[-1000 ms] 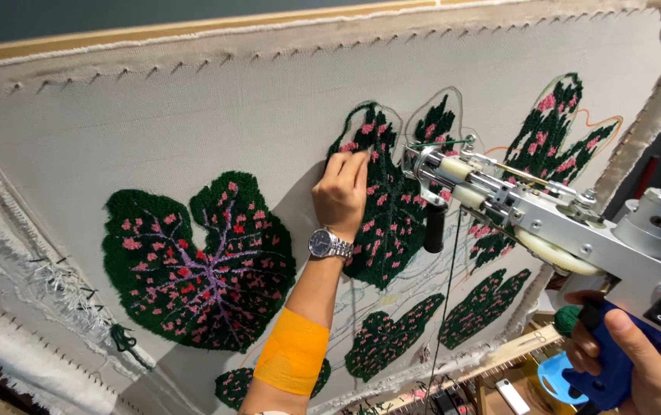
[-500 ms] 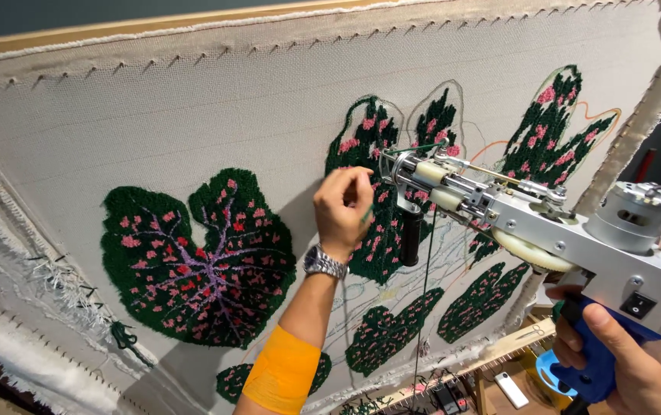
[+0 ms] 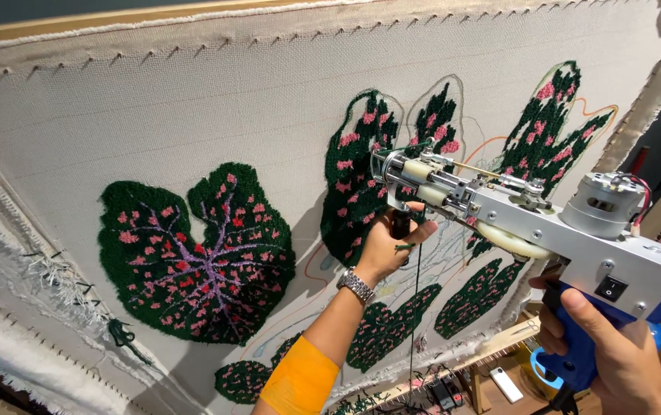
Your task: Use a tufting gun to create a pattern on a rug canvas.
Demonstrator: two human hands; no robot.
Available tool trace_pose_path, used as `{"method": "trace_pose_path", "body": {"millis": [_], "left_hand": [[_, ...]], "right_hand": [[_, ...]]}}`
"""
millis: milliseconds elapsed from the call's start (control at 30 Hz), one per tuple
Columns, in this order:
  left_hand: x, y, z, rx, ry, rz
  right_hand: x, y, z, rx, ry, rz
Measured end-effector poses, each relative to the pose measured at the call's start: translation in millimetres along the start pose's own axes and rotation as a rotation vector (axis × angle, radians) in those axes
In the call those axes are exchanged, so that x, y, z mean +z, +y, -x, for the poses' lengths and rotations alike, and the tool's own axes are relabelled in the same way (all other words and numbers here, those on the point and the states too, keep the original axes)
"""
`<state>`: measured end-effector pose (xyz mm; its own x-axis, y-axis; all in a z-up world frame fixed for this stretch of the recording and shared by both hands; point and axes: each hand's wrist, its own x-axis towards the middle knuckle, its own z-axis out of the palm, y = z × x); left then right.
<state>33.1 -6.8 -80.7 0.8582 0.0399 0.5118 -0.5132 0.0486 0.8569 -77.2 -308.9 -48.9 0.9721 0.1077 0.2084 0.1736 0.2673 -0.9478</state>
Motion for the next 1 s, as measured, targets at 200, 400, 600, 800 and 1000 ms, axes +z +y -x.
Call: {"method": "trace_pose_path", "body": {"millis": [200, 400, 600, 800, 1000], "left_hand": [[5, 8, -1, 0.021, 0.031, -0.037], [6, -8, -13, -0.006, 0.094, 0.039], [-8, -41, -40, 0.002, 0.207, -0.019], [-55, -164, -83, -0.007, 0.214, -0.411], [-39, -98, -86, 0.299, 0.257, 0.053]], "right_hand": [[13, -5, 3, -0.014, 0.032, 0.006], [37, -8, 4, -0.062, 0.028, 0.014], [86, -19, 4, -0.098, 0.058, 0.127], [114, -18, -5, -0.074, 0.053, 0.159], [112, 2, -15, -0.085, 0.072, 0.126]]}}
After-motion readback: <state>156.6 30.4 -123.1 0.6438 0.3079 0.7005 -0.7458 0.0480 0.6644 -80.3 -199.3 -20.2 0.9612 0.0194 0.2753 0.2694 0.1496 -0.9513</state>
